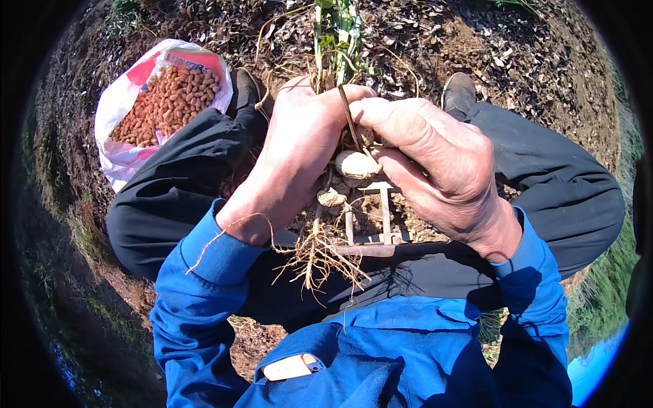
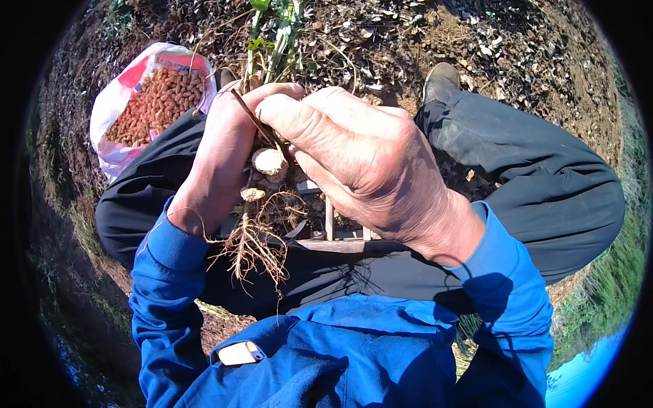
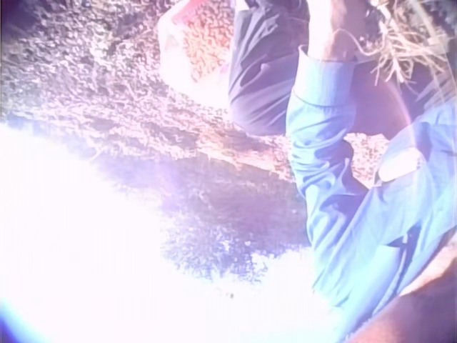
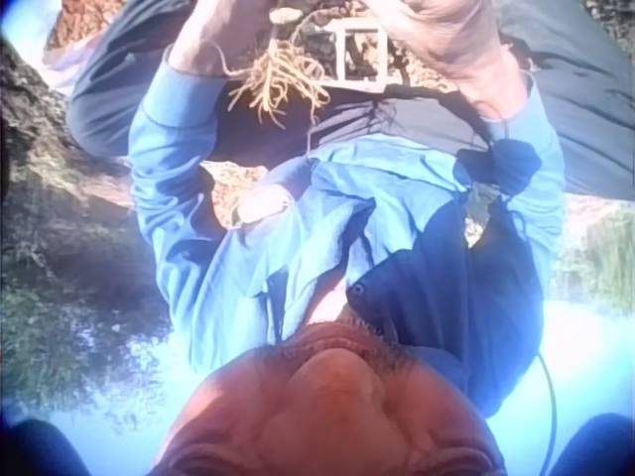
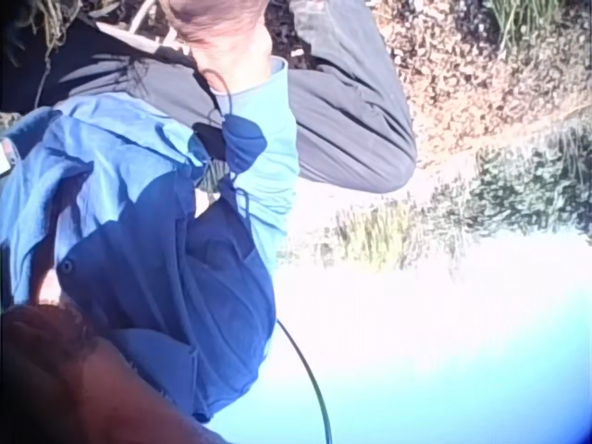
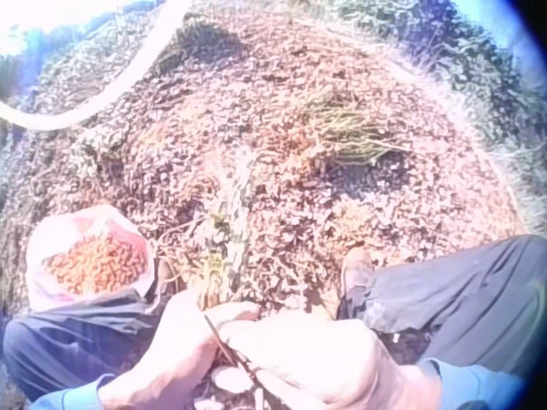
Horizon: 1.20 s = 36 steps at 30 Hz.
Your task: The person sits on the ground and pulls peanuts from uprooted peanut plants by hand. The harvested peanuts are placed into a white and pink bag positioned beside them.
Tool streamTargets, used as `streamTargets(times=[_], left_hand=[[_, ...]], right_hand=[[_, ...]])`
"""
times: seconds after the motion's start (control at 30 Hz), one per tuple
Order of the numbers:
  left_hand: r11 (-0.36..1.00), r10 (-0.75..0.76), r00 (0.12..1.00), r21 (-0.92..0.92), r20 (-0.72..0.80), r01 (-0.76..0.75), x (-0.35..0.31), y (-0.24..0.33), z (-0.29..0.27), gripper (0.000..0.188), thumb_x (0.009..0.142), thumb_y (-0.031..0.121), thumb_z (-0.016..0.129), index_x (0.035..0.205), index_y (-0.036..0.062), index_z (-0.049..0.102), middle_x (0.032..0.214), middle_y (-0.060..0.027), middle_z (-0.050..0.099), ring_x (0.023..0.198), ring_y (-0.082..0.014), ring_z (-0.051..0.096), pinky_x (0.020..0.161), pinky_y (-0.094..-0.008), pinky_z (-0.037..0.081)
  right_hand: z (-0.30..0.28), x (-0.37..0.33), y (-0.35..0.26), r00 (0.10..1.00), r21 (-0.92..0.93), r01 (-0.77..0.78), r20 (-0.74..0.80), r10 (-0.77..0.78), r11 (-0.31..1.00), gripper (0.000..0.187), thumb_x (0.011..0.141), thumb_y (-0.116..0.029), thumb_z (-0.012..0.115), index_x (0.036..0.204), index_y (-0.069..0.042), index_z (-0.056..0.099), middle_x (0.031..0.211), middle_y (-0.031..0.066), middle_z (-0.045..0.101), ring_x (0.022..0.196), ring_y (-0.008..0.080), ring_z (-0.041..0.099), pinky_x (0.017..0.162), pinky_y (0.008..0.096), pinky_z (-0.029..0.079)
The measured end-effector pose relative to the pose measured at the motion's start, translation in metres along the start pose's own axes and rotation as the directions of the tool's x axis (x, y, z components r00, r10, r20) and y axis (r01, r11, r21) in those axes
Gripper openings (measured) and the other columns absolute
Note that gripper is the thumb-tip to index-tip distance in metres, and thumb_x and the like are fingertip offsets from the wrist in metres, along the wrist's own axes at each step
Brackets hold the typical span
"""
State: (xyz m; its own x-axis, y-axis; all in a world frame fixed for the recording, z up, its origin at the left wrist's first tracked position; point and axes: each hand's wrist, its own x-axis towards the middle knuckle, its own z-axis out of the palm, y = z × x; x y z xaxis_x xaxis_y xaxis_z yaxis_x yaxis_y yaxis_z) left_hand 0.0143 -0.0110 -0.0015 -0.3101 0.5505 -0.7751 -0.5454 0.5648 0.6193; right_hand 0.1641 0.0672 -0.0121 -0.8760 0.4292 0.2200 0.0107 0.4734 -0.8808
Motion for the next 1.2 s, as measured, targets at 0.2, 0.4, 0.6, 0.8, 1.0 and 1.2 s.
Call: streamTargets(times=[0.2, 0.4, 0.6, 0.8, 1.0, 1.2], left_hand=[[0.991, -0.01, 1.0, 0.135, 0.013, 0.008, 0.0, 0.002, -0.004, 0.019, 0.089, 0.02, 0.061, 0.092, 0.0026, 0.067, 0.081, -0.0007, 0.065, 0.07, -0.0072, 0.061, 0.062, -0.0238, 0.048], [0.987, 0.023, 0.999, 0.155, 0.035, -0.028, 0.0, 0.0, -0.003, 0.021, 0.086, 0.02, 0.062, 0.091, 0.0003, 0.068, 0.081, -0.003, 0.066, 0.068, -0.0086, 0.062, 0.06, -0.0236, 0.05], [0.993, -0.006, 1.0, 0.114, 0.011, 0.005, 0.002, 0.002, 0.002, 0.01, 0.081, 0.009, 0.06, 0.078, 0.0003, 0.063, 0.067, -0.0016, 0.06, 0.056, -0.0083, 0.056, 0.051, -0.0255, 0.047], [0.984, 0.081, 0.994, 0.151, 0.076, -0.092, 0.005, -0.006, -0.003, 0.01, 0.087, 0.013, 0.063, 0.084, 0.0029, 0.065, 0.071, 0.0001, 0.062, 0.057, -0.0061, 0.056, 0.051, -0.0228, 0.046], [0.982, 0.125, 0.989, 0.135, 0.075, -0.135, 0.005, -0.007, -0.01, 0.011, 0.088, 0.015, 0.064, 0.084, 0.0042, 0.063, 0.071, 0.0009, 0.061, 0.058, -0.0055, 0.056, 0.051, -0.0227, 0.046], [0.999, 0.047, 0.997, 0.027, -0.066, -0.045, 0.002, 0.004, -0.011, 0.019, 0.089, 0.019, 0.063, 0.078, 0.0049, 0.061, 0.064, 0.0005, 0.058, 0.05, -0.0068, 0.054, 0.047, -0.0219, 0.045]], right_hand=[[0.003, -0.004, 0.005, 0.999, 0.057, -0.026, -0.022, 0.028, 0.998, 0.039, 0.074, 0.006, 0.069, 0.111, -0.004, 0.063, 0.085, 0.0113, 0.061, 0.075, 0.0267, 0.063, 0.065, 0.0338, 0.053], [0.002, -0.003, 0.008, 1.0, 0.099, -0.019, 0.013, 0.018, 0.995, 0.033, 0.077, 0.008, 0.067, 0.11, 0.001, 0.064, 0.093, 0.0138, 0.065, 0.082, 0.0254, 0.065, 0.073, 0.0315, 0.053], [-0.001, -0.001, 0.006, 1.0, 0.043, -0.03, -0.005, 0.03, 0.999, 0.027, 0.076, 0.001, 0.073, 0.101, -0.004, 0.065, 0.081, 0.0106, 0.062, 0.07, 0.0257, 0.064, 0.061, 0.0334, 0.052], [-0.003, -0.004, -0.001, 0.997, -0.119, -0.056, -0.053, 0.05, 0.991, 0.014, 0.077, -0.006, 0.07, 0.088, -0.007, 0.06, 0.069, 0.0077, 0.055, 0.061, 0.0252, 0.06, 0.053, 0.0347, 0.048], [-0.016, -0.004, 0.013, 0.981, -0.251, -0.149, -0.161, 0.111, 0.956, 0.009, 0.079, -0.004, 0.069, 0.082, -0.005, 0.06, 0.066, 0.0068, 0.056, 0.053, 0.0176, 0.056, 0.046, 0.031, 0.043], [-0.017, 0.003, -0.005, 0.778, 0.53, -0.547, 0.034, 0.628, 0.648, 0.011, 0.09, -0.006, 0.063, 0.098, 0.0, 0.062, 0.073, 0.0033, 0.059, 0.054, 0.0057, 0.051, 0.047, 0.0171, 0.037]])
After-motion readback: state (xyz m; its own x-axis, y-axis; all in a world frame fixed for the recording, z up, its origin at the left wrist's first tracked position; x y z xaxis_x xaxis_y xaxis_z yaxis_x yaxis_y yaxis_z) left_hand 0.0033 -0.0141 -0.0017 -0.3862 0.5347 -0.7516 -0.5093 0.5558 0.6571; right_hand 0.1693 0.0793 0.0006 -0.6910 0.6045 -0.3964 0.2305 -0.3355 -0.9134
